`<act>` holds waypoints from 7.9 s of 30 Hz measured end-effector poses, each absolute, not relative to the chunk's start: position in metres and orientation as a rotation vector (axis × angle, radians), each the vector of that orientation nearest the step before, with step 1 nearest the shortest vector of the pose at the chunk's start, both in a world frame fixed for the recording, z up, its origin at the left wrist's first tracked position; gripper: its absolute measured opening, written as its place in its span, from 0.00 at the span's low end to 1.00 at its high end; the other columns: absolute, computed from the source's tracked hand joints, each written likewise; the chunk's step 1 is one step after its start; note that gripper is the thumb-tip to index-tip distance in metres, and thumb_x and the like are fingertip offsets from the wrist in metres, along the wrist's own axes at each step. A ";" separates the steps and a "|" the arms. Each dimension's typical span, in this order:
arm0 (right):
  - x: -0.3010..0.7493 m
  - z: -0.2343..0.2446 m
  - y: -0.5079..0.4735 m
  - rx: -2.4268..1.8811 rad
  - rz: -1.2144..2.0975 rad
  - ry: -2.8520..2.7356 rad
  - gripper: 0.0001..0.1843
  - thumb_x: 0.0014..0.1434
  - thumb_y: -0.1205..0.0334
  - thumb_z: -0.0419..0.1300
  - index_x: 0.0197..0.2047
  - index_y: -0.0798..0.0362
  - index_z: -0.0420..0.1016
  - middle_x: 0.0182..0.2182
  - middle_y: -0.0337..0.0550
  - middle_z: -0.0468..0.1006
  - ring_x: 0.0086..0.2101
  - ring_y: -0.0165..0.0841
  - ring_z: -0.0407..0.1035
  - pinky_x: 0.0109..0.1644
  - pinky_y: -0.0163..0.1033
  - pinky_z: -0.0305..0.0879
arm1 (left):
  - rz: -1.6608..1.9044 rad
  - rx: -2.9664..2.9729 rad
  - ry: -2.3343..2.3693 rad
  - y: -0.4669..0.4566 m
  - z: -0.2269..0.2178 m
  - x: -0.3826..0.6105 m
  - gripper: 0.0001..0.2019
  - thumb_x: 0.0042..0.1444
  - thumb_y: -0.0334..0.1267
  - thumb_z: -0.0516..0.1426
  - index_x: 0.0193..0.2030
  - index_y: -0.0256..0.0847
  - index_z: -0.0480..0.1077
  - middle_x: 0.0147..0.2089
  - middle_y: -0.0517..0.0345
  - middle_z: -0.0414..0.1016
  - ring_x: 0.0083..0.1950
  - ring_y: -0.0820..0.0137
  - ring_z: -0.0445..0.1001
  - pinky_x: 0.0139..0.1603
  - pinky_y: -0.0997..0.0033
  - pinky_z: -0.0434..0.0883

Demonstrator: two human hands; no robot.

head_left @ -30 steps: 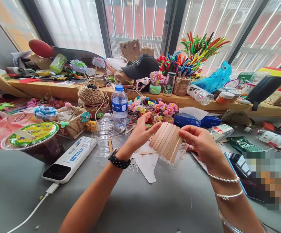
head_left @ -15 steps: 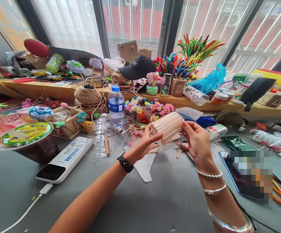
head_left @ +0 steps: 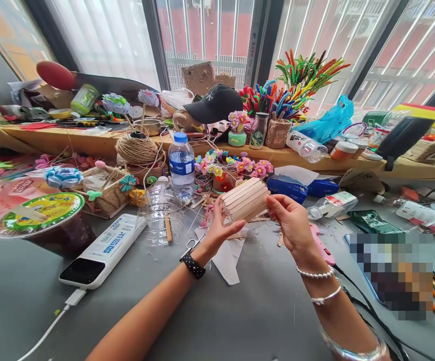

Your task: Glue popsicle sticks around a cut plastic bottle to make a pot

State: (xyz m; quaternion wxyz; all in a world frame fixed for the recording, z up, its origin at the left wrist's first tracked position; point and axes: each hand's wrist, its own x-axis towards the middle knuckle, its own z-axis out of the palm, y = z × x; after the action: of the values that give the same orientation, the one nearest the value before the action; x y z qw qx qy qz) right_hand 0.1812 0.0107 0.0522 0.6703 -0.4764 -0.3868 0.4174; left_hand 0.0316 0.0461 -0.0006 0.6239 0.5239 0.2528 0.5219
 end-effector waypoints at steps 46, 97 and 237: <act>0.183 0.060 0.004 -0.991 1.113 -0.947 0.13 0.44 0.57 0.63 0.19 0.54 0.63 0.16 0.31 0.60 0.21 0.22 0.54 0.25 0.30 0.51 | 1.242 1.405 0.558 0.042 -0.003 0.022 0.40 0.46 0.49 0.57 0.63 0.43 0.43 0.63 0.50 0.49 0.63 0.59 0.50 0.62 0.59 0.50; 0.193 0.058 0.005 -1.176 0.837 -1.298 0.15 0.49 0.51 0.58 0.22 0.53 0.65 0.15 0.32 0.59 0.18 0.22 0.51 0.21 0.32 0.46 | 1.291 1.474 0.665 0.040 -0.002 0.022 0.43 0.44 0.49 0.59 0.62 0.44 0.41 0.62 0.48 0.50 0.61 0.55 0.54 0.53 0.59 0.64; 0.294 0.022 0.009 -2.759 0.430 -1.560 0.13 0.32 0.56 0.62 0.15 0.54 0.62 0.19 0.49 0.69 0.25 0.43 0.68 0.24 0.41 0.57 | 1.275 2.332 1.668 0.027 0.091 -0.036 0.12 0.59 0.39 0.46 0.30 0.39 0.67 0.26 0.62 0.71 0.26 0.74 0.69 0.28 0.75 0.62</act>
State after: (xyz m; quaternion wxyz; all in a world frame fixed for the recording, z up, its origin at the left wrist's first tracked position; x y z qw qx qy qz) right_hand 0.2945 0.0086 0.0218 -0.0284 -0.8622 -0.4876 0.1343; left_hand -0.0359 0.0269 0.0907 0.0018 0.7432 0.5316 0.4063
